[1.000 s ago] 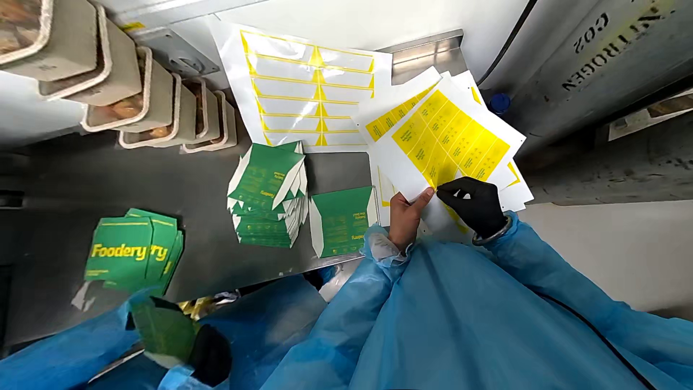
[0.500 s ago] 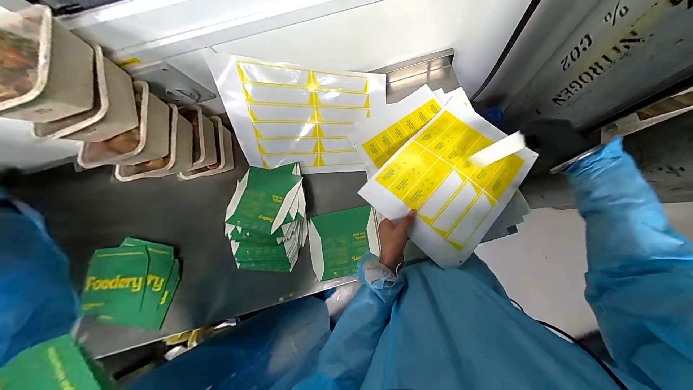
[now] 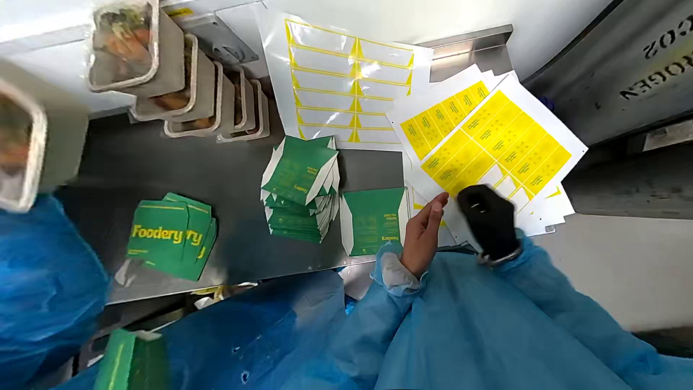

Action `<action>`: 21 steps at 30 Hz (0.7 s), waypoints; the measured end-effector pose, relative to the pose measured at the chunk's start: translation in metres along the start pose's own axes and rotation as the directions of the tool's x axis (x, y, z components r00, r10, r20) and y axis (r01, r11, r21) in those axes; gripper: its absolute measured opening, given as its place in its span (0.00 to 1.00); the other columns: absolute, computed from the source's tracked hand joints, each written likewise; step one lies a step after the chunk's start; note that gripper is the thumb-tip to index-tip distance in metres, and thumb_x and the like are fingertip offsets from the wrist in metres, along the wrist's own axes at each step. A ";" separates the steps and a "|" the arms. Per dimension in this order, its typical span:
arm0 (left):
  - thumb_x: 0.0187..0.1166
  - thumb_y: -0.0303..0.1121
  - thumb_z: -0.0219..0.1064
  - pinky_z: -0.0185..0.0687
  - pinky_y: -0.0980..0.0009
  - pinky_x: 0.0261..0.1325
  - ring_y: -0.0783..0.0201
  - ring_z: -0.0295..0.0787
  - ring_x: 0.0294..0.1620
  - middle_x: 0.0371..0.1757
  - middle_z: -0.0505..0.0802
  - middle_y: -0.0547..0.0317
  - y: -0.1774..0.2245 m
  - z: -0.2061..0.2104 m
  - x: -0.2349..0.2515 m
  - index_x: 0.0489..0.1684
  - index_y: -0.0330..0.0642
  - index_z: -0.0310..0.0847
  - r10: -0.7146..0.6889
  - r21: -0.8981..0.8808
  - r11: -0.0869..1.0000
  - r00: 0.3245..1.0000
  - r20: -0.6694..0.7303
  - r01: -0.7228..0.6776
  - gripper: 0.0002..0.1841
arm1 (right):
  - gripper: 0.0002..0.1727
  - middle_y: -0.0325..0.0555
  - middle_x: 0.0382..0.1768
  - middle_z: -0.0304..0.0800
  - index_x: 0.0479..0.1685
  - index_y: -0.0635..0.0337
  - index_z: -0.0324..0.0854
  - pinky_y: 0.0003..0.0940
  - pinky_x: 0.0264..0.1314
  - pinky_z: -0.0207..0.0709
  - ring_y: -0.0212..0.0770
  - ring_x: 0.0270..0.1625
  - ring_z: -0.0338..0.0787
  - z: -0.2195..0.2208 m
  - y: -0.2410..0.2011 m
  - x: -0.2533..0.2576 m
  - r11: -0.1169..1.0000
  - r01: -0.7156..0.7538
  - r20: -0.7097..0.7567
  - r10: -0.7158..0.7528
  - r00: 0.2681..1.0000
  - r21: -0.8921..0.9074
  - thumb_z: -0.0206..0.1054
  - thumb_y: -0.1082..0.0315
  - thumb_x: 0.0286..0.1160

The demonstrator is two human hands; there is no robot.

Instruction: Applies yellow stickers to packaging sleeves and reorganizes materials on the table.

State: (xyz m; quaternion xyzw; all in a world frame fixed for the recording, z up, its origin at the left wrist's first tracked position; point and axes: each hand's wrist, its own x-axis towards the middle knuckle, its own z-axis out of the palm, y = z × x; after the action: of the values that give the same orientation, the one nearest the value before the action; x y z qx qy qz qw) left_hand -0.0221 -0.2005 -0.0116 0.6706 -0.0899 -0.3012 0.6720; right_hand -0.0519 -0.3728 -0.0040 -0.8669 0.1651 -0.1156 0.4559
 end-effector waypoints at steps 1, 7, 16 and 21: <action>0.96 0.47 0.43 0.79 0.54 0.79 0.59 0.83 0.76 0.79 0.83 0.57 0.000 -0.002 -0.005 0.86 0.46 0.70 0.003 -0.044 0.999 0.999 -0.043 -0.005 0.27 | 0.10 0.41 0.42 0.95 0.48 0.57 0.91 0.36 0.41 0.91 0.34 0.39 0.94 0.018 -0.011 -0.008 1.000 0.025 0.065 -0.026 0.998 0.015 0.68 0.62 0.80; 0.90 0.35 0.60 0.89 0.55 0.67 0.57 0.92 0.59 0.64 0.92 0.52 -0.019 -0.067 -0.037 0.74 0.41 0.79 -0.054 -0.148 0.989 0.919 -0.390 -0.004 0.18 | 0.14 0.40 0.51 0.97 0.60 0.51 0.91 0.36 0.46 0.91 0.34 0.45 0.95 0.057 -0.033 -0.023 0.993 0.121 0.142 -0.117 0.983 -0.018 0.66 0.64 0.81; 0.88 0.28 0.61 0.93 0.57 0.59 0.55 0.95 0.52 0.56 0.94 0.49 -0.026 -0.108 -0.061 0.65 0.36 0.83 -0.155 -0.347 0.938 0.869 -0.471 -0.021 0.13 | 0.18 0.40 0.41 0.95 0.51 0.51 0.90 0.46 0.43 0.87 0.39 0.40 0.93 0.082 -0.033 -0.015 0.967 -0.253 0.216 0.254 0.943 -0.036 0.75 0.49 0.73; 0.89 0.29 0.61 0.93 0.53 0.60 0.54 0.94 0.53 0.57 0.93 0.50 -0.028 -0.121 -0.058 0.62 0.35 0.85 -0.102 -0.286 0.956 0.845 -0.524 -0.062 0.12 | 0.10 0.35 0.30 0.91 0.39 0.50 0.92 0.39 0.33 0.82 0.34 0.30 0.88 0.097 -0.040 -0.022 0.986 -0.160 0.142 0.165 0.976 -0.050 0.74 0.54 0.75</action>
State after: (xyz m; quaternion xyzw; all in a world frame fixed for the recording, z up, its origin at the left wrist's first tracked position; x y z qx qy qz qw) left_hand -0.0133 -0.0648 -0.0326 0.6218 0.1529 -0.1201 0.7586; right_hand -0.0306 -0.2705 -0.0262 -0.8653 0.2037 -0.0110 0.4579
